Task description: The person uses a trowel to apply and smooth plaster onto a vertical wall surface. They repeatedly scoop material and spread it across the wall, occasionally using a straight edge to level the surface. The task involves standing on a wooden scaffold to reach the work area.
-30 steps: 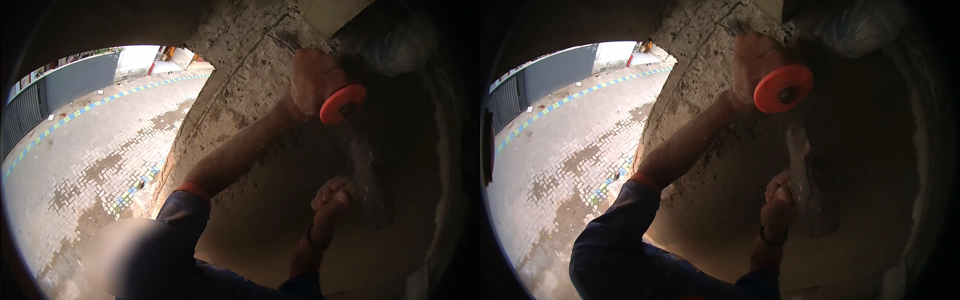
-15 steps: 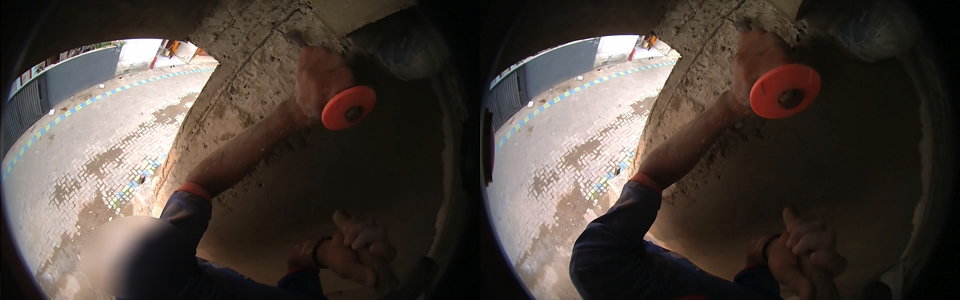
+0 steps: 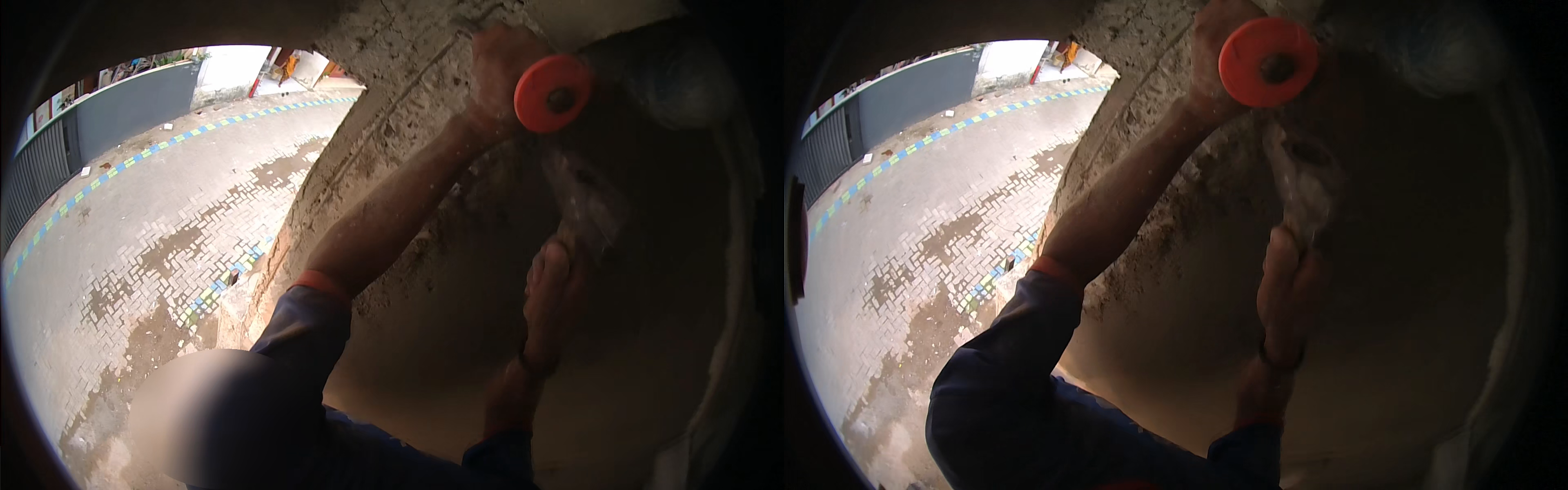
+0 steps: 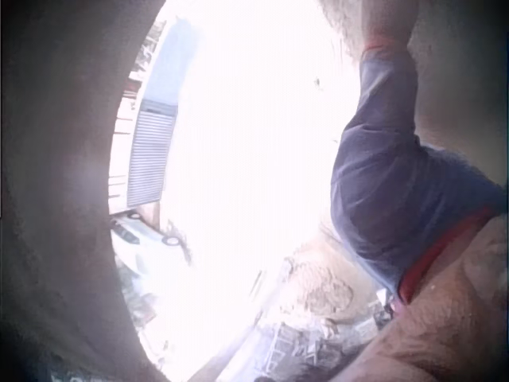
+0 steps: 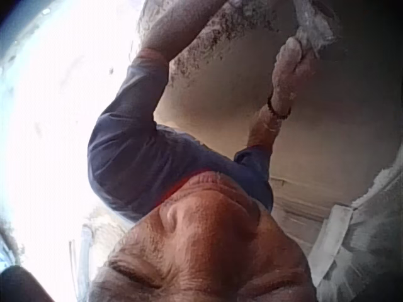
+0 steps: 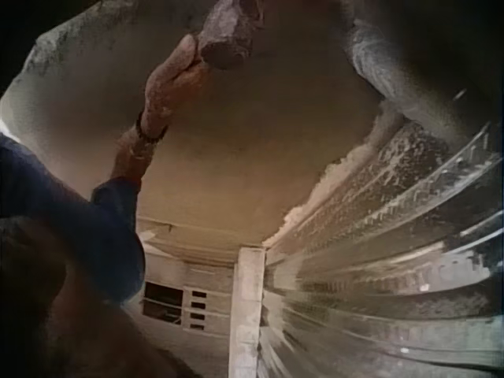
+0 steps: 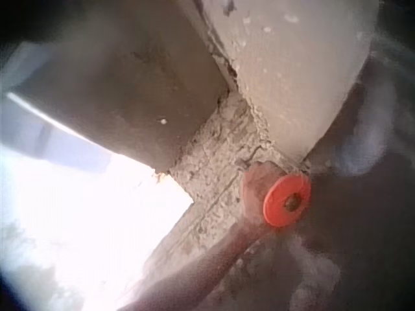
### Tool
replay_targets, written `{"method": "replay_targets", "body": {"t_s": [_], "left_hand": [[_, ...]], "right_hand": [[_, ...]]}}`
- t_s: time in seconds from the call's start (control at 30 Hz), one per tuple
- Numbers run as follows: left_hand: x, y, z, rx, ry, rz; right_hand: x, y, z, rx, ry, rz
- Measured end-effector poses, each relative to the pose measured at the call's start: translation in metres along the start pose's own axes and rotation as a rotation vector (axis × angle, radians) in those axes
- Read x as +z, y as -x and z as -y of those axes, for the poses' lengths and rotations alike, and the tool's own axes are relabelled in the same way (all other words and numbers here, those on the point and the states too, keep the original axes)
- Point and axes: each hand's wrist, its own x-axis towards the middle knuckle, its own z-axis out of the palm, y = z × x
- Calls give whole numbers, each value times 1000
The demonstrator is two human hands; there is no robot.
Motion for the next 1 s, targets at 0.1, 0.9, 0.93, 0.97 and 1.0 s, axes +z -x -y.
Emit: {"method": "replay_targets", "body": {"t_s": [0.1, 0.9, 0.93, 0.97, 1.0], "left_hand": [[-18, -11, -12, 48, 14, -40], [-78, 69, -86, -176, -67, 76], [-85, 60, -85, -168, -95, 59], [-80, 66, -90, -200, -57, 76], [-88, 63, -87, -203, -68, 102]], "right_hand": [[4, 35, -11, -33, -219, 8], [29, 88, -21, -492, -490, -208], [47, 81, -35, -463, -483, -156], [50, 82, -51, -402, -421, -134], [43, 80, -46, -265, -355, -42]]}}
